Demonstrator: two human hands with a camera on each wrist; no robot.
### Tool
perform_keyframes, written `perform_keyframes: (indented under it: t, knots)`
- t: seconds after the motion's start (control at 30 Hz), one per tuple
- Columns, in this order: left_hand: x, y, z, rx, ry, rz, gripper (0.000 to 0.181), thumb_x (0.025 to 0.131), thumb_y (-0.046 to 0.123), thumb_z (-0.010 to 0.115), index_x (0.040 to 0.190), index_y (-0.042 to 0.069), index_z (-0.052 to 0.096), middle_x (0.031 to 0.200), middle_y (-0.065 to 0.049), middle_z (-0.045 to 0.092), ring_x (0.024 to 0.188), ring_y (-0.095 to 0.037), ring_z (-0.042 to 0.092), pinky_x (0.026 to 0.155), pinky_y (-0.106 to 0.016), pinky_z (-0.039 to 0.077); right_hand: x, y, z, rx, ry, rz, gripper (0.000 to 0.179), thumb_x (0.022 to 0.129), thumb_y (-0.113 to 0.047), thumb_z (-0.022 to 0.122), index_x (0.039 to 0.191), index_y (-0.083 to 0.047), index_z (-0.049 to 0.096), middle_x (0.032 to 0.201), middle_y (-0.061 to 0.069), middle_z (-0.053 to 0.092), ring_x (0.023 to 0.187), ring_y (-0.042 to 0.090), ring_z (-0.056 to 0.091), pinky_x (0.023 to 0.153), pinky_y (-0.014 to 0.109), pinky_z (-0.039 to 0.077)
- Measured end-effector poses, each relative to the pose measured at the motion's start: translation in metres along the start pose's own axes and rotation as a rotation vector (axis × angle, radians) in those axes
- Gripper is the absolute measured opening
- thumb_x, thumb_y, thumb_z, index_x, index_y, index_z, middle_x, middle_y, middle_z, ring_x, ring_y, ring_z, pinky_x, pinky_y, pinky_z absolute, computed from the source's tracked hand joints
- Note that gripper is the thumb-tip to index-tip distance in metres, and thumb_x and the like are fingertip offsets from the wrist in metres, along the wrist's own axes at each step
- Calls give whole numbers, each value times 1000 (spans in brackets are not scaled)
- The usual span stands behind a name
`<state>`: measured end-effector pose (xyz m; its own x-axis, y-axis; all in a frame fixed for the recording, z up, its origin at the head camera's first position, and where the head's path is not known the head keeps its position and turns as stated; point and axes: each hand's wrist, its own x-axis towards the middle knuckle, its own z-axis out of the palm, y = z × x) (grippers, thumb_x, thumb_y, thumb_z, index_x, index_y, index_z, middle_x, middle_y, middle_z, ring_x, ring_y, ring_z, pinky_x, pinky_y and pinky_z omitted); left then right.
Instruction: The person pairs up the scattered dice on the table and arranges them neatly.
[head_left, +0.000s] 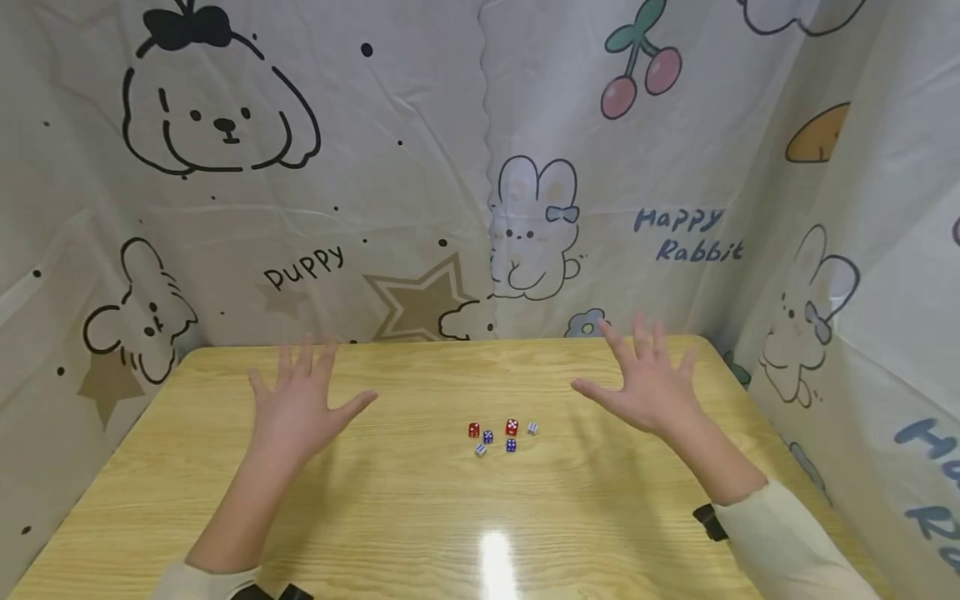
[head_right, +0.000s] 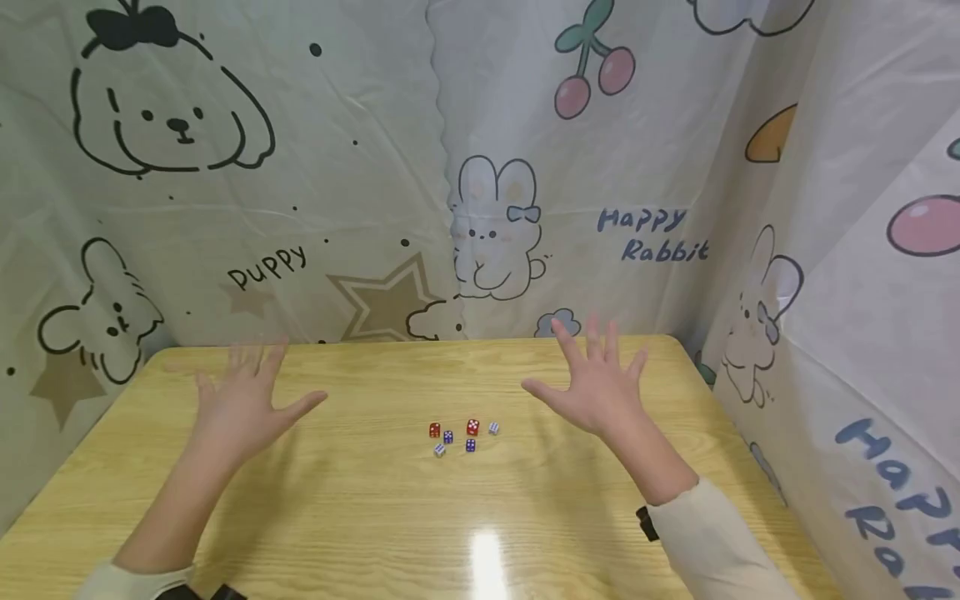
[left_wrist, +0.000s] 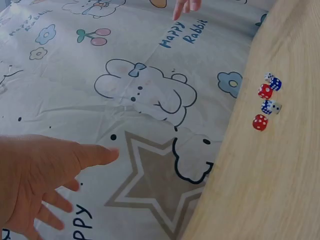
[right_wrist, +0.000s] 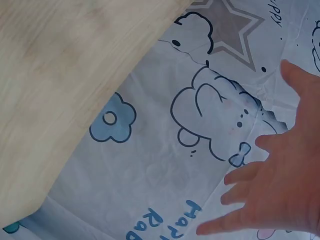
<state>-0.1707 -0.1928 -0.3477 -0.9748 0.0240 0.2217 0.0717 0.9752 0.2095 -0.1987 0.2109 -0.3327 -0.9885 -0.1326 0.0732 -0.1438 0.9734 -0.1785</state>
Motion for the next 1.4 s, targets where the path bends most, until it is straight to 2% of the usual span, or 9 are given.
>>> perform_keyframes:
  t: [0.1, 0.17, 0.23, 0.5, 0.6, 0.77, 0.9, 1.07, 1.4]
  knots:
    - [-2, 1, 7, -61, 7, 73, 70, 85, 51, 59, 133, 2, 47, 139, -27, 42, 128, -48, 38, 99, -68, 25, -2, 3, 6, 39, -11, -32, 91, 81, -69, 50, 151, -24, 11, 153, 28, 4, 140, 50, 2, 97, 77, 7]
    - [-4, 3, 14, -92, 11, 110, 60, 85, 45, 62, 124, 0, 56, 130, -24, 53, 118, -45, 49, 93, -63, 36, -4, 4, 10, 64, -13, -53, 90, 82, -65, 54, 150, -21, 16, 152, 29, 13, 139, 49, 12, 96, 76, 16]
    - [-6, 6, 21, -127, 3, 132, 54, 84, 42, 64, 120, 1, 60, 124, -21, 59, 113, -43, 54, 90, -59, 41, -6, 4, 14, 79, -14, -68, 87, 83, -62, 55, 149, -18, 22, 149, 30, 21, 136, 48, 21, 94, 75, 23]
    - [-10, 22, 48, -275, -51, 153, 47, 83, 41, 66, 116, 7, 64, 119, -13, 64, 113, -35, 57, 91, -53, 44, -10, 5, 27, 144, -25, -90, 75, 85, -55, 57, 141, -8, 40, 139, 20, 46, 124, 43, 45, 92, 61, 39]
    - [-12, 31, 54, -304, -75, 132, 45, 83, 42, 66, 114, 9, 65, 116, -9, 66, 108, -32, 60, 87, -47, 48, -11, 4, 32, 175, -56, -98, 70, 86, -55, 56, 136, -7, 46, 134, 20, 52, 120, 42, 50, 90, 57, 43]
    - [-15, 47, 67, -313, -106, 87, 40, 83, 42, 66, 108, 11, 68, 109, -5, 68, 96, -25, 65, 74, -40, 52, -14, 5, 42, 214, -99, -127, 58, 89, -48, 57, 128, -5, 54, 127, 19, 57, 116, 40, 54, 90, 53, 44]
    - [-18, 56, 77, -337, -129, 74, 39, 83, 42, 66, 106, 11, 68, 107, -4, 69, 95, -25, 65, 72, -38, 52, -16, 4, 50, 238, -114, -145, 51, 89, -42, 59, 123, -4, 58, 122, 18, 61, 112, 37, 57, 89, 51, 46]
    - [-20, 61, 86, -363, -131, 44, 38, 82, 42, 67, 105, 11, 69, 106, -3, 69, 94, -23, 65, 72, -38, 52, -17, 1, 58, 275, -136, -176, 46, 89, -40, 60, 119, -5, 61, 119, 15, 63, 111, 35, 58, 89, 49, 47]
    - [-23, 75, 110, -417, -188, 63, 33, 83, 41, 67, 102, 14, 68, 99, -1, 69, 85, -18, 63, 67, -33, 50, -20, -7, 70, 315, -165, -163, 39, 87, -37, 63, 114, -9, 64, 115, 12, 64, 102, 31, 61, 81, 44, 51]
